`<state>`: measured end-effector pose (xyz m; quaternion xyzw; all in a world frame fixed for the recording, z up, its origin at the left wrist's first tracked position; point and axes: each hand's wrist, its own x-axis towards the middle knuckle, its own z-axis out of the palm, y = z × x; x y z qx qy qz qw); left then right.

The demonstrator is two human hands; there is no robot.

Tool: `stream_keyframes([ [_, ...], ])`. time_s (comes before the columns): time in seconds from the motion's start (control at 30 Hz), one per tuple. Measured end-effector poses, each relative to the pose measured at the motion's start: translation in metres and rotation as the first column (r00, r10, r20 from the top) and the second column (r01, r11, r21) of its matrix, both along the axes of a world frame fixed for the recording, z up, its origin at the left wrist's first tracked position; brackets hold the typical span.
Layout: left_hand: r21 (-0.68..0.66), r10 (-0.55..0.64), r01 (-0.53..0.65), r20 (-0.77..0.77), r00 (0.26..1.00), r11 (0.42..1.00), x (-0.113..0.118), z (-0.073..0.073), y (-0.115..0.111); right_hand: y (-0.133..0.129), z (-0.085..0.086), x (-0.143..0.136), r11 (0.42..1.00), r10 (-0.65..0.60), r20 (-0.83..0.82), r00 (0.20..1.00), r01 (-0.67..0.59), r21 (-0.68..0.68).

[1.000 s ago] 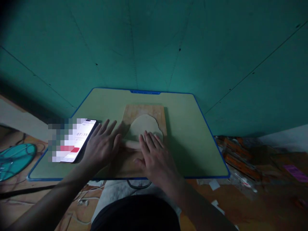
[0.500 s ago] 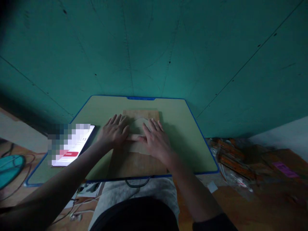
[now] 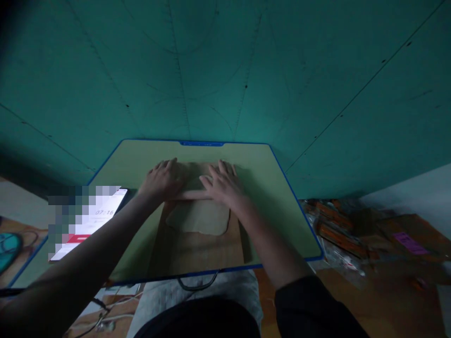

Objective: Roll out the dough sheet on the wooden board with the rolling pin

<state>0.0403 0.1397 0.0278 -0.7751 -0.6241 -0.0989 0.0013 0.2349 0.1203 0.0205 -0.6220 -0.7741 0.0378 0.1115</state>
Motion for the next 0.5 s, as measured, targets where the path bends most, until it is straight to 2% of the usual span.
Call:
stream_keyframes([
  [0.1, 0.024, 0.057, -0.058, 0.027, 0.998, 0.998, 0.002, 0.003, 0.017, 0.026, 0.001, -0.001, 0.994, -0.106, -0.037, 0.994, 0.107, 0.014],
  [0.2, 0.049, 0.040, -0.041, 0.035, 0.999, 0.998, 0.002, 0.005, 0.009, 0.023, 0.000, -0.002, 0.991, -0.092, -0.029, 0.995, 0.095, 0.097],
  [0.27, 0.073, 0.012, -0.015, 0.034, 0.999, 0.997, 0.001, 0.004, -0.010, 0.005, -0.001, -0.001, 0.991, -0.055, -0.009, 0.998, 0.056, 0.120],
  [0.4, 0.143, -0.094, 0.092, 0.004, 0.996, 0.985, -0.004, -0.004, -0.061, -0.044, -0.003, 0.002, 0.993, 0.042, 0.052, 0.998, -0.048, 0.112],
  [0.5, 0.169, -0.133, 0.130, 0.006, 0.991, 0.977, -0.006, -0.008, -0.085, -0.058, -0.003, 0.003, 0.990, 0.073, 0.077, 0.994, -0.082, 0.119],
])
